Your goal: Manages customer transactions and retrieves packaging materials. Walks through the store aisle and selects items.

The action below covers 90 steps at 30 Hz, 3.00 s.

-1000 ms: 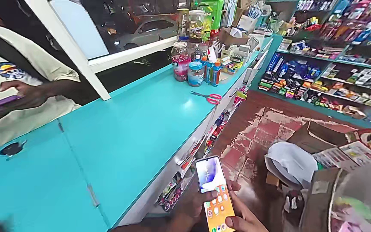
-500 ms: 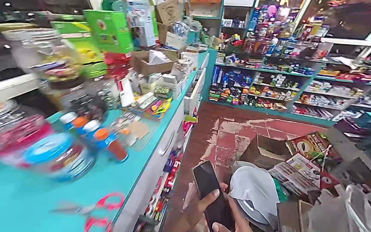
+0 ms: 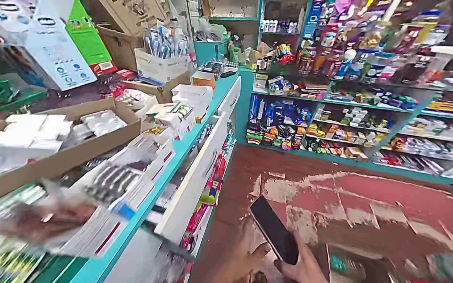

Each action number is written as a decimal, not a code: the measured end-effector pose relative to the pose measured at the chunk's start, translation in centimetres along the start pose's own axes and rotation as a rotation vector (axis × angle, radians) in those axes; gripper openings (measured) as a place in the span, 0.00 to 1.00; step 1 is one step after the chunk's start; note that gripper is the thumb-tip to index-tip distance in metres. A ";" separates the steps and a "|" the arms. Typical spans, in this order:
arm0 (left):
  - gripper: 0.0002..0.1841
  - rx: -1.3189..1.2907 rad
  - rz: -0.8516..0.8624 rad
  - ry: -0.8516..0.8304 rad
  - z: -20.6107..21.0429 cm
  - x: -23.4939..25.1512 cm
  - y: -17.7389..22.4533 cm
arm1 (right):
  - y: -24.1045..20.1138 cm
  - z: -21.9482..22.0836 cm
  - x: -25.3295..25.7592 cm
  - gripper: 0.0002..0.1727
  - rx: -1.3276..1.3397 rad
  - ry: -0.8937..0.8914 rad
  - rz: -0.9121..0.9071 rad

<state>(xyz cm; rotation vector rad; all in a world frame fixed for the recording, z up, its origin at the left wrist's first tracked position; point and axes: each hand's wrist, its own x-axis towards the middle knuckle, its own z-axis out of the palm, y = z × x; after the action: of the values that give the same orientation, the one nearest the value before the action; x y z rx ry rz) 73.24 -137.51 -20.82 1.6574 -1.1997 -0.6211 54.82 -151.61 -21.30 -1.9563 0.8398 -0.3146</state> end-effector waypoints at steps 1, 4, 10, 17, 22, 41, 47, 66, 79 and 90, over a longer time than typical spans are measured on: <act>0.42 0.027 -0.019 0.051 -1.1 2.9 -0.9 | -0.6 -1.6 4.7 0.57 -0.024 0.002 0.010; 0.36 0.079 -0.123 0.211 -4.5 9.5 -3.8 | -2.4 -5.0 20.2 0.58 -0.087 0.007 -0.049; 0.28 0.048 -0.264 0.476 -7.4 23.1 -11.5 | -10.5 -7.0 51.4 0.58 -0.350 0.034 -0.256; 0.25 0.046 -0.147 0.389 -12.8 45.2 -13.2 | -21.8 -3.3 82.4 0.55 -0.419 -0.002 -0.295; 0.21 0.133 -0.178 0.513 -15.3 55.0 -16.3 | -28.6 -1.2 94.2 0.55 -0.639 -0.294 -0.452; 0.12 0.422 -1.309 0.634 -12.8 87.7 -17.7 | -17.8 -6.7 109.1 0.14 0.175 -0.689 -1.485; 0.12 0.860 -1.110 0.949 -0.2 88.1 -15.5 | -18.4 -12.5 107.0 0.19 -0.097 -0.922 -1.663; 0.16 0.120 -0.735 1.150 14.3 83.5 -2.4 | -20.5 -8.9 97.4 0.26 -0.292 -1.270 -1.788; 0.16 0.550 -0.656 1.864 13.9 79.9 -2.5 | -22.0 -7.7 103.6 0.18 -1.270 -1.052 -1.661; 0.15 0.658 -0.759 1.727 12.3 78.6 -4.5 | -20.1 1.8 94.0 0.22 -1.091 -1.387 -1.681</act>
<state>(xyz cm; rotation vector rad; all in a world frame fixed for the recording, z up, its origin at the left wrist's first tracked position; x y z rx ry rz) 95.44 -214.08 -19.94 2.1858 0.5960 0.8791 133.11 -207.26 -16.52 -2.5261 -1.9731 0.7242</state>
